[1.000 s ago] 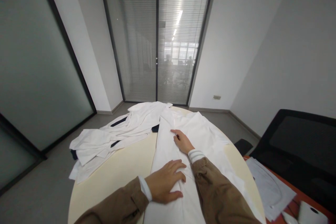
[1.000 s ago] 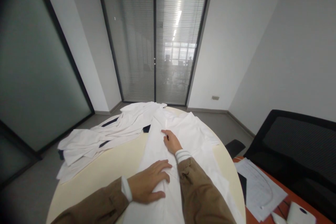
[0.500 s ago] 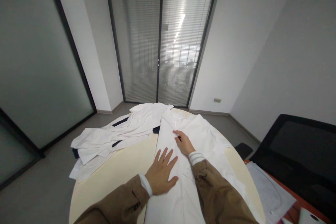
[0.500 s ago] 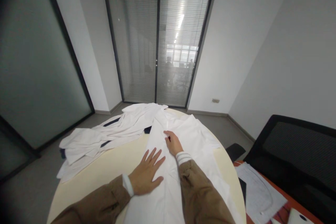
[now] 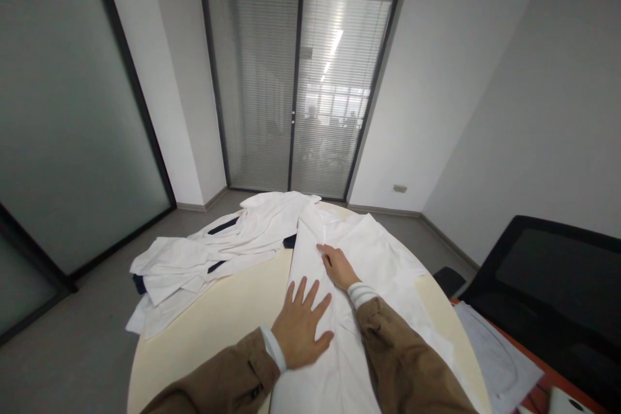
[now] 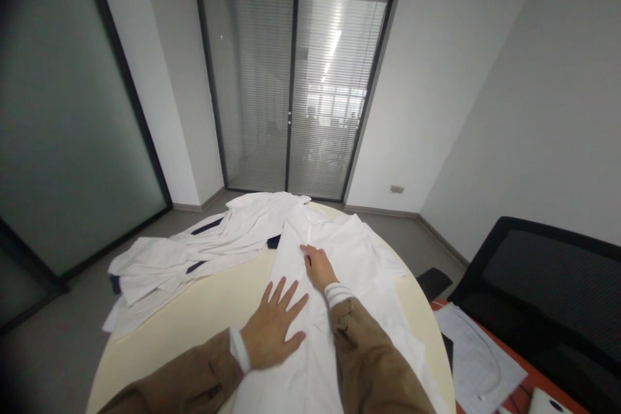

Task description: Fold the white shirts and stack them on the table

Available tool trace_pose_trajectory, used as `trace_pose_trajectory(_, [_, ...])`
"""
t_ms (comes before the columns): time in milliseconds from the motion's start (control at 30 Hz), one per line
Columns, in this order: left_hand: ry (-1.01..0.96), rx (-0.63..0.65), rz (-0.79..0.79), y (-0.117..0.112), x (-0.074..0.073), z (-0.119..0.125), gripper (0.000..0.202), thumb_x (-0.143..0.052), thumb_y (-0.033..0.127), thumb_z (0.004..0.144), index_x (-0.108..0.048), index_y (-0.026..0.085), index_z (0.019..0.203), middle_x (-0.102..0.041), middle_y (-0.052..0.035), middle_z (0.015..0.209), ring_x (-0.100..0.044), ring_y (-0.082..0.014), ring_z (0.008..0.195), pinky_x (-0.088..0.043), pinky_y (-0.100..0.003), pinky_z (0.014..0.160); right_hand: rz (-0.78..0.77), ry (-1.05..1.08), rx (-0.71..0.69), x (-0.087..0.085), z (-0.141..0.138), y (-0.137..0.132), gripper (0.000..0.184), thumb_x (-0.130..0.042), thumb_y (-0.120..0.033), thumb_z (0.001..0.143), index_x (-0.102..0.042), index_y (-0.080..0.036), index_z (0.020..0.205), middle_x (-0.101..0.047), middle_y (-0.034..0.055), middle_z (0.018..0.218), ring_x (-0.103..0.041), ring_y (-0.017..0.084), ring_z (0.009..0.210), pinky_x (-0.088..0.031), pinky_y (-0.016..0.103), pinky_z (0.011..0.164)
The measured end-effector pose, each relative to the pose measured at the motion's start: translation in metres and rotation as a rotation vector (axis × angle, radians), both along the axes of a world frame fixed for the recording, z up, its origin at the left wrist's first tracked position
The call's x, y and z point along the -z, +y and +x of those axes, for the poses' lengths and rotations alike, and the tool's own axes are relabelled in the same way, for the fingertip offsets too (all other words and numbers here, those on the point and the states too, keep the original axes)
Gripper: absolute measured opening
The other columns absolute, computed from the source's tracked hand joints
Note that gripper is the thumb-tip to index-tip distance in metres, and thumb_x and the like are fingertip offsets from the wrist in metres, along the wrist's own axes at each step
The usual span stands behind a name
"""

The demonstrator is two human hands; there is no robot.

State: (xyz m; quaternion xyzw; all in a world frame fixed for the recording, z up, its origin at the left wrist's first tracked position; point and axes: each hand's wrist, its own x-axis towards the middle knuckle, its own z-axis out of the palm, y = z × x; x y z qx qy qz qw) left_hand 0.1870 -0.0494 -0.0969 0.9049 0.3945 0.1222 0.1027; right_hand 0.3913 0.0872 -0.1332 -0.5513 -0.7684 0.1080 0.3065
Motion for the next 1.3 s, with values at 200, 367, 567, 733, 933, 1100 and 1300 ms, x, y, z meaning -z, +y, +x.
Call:
trace_pose_trajectory(200, [-0.064,-0.023,-0.018,0.000,-0.003,0.000,0.072,-0.045,0.062,0.090,-0.032,0.028,0.152,-0.024,-0.0103,0.161,-0.014,-0.0395,0.148,-0.013,-0.064,0.116,-0.121,-0.088,-0.037,-0.027,0.006,0.020,0.050,-0.055,-0.013,0.084,-0.056,-0.016,0.135,-0.049,0.0152,0.143,-0.052,0.023,0.128,-0.038,0.037,0.111])
trace_pose_trajectory(367, [-0.117,-0.144,0.028,0.019,-0.007,-0.005,0.050,-0.045,0.041,0.093,-0.051,0.021,0.139,-0.044,-0.0115,0.151,-0.036,-0.0310,0.140,-0.029,-0.051,0.114,-0.134,-0.146,0.009,-0.059,0.004,0.054,0.043,-0.060,-0.014,0.083,-0.061,-0.018,0.126,-0.053,0.0131,0.138,-0.058,0.021,0.119,-0.041,0.033,0.106])
trace_pose_trajectory(567, [-0.075,-0.193,-0.022,0.033,0.002,-0.013,0.065,-0.048,0.043,0.092,-0.034,0.022,0.151,-0.017,-0.0120,0.163,-0.011,-0.0340,0.150,-0.019,-0.056,0.118,-0.139,-0.191,0.158,-0.076,-0.017,0.098,0.030,-0.055,-0.023,0.089,-0.067,-0.016,0.116,-0.068,0.0135,0.116,-0.062,0.025,0.109,-0.043,0.034,0.096])
trace_pose_trajectory(733, [-0.103,-0.192,-0.032,0.033,0.010,-0.014,0.066,-0.043,0.047,0.094,-0.028,0.024,0.154,-0.012,-0.0091,0.164,-0.005,-0.0347,0.150,-0.016,-0.059,0.118,-0.138,-0.194,0.267,-0.081,-0.035,0.131,0.044,-0.051,-0.034,0.093,-0.055,-0.017,0.133,-0.069,0.0160,0.114,-0.063,0.028,0.108,-0.045,0.037,0.090])
trace_pose_trajectory(933, [-0.144,-0.195,-0.059,0.037,0.015,-0.015,0.070,-0.042,0.051,0.093,-0.025,0.022,0.155,-0.008,-0.0067,0.164,-0.004,-0.0352,0.150,-0.014,-0.060,0.119,-0.168,-0.167,0.308,-0.076,-0.050,0.155,0.044,-0.050,-0.041,0.092,-0.056,-0.022,0.131,-0.069,0.0131,0.115,-0.063,0.028,0.109,-0.044,0.035,0.088])
trace_pose_trajectory(1100, [-0.148,-0.198,-0.080,0.038,0.014,-0.014,0.071,-0.042,0.051,0.093,-0.024,0.023,0.155,-0.007,-0.0058,0.164,-0.003,-0.0351,0.150,-0.013,-0.060,0.119,-0.184,-0.140,0.375,-0.071,-0.054,0.163,0.035,-0.039,-0.037,0.097,-0.063,-0.019,0.115,-0.071,0.0144,0.107,-0.065,0.026,0.103,-0.044,0.033,0.084])
trace_pose_trajectory(1300, [-0.135,-0.210,-0.090,0.037,0.012,-0.014,0.071,-0.042,0.052,0.094,-0.024,0.022,0.155,-0.006,-0.0077,0.164,-0.003,-0.0360,0.150,-0.014,-0.060,0.119,-0.151,-0.163,0.356,-0.067,-0.050,0.159,0.041,-0.028,-0.029,0.099,-0.054,-0.014,0.128,-0.066,0.0187,0.116,-0.062,0.027,0.108,-0.044,0.038,0.088])
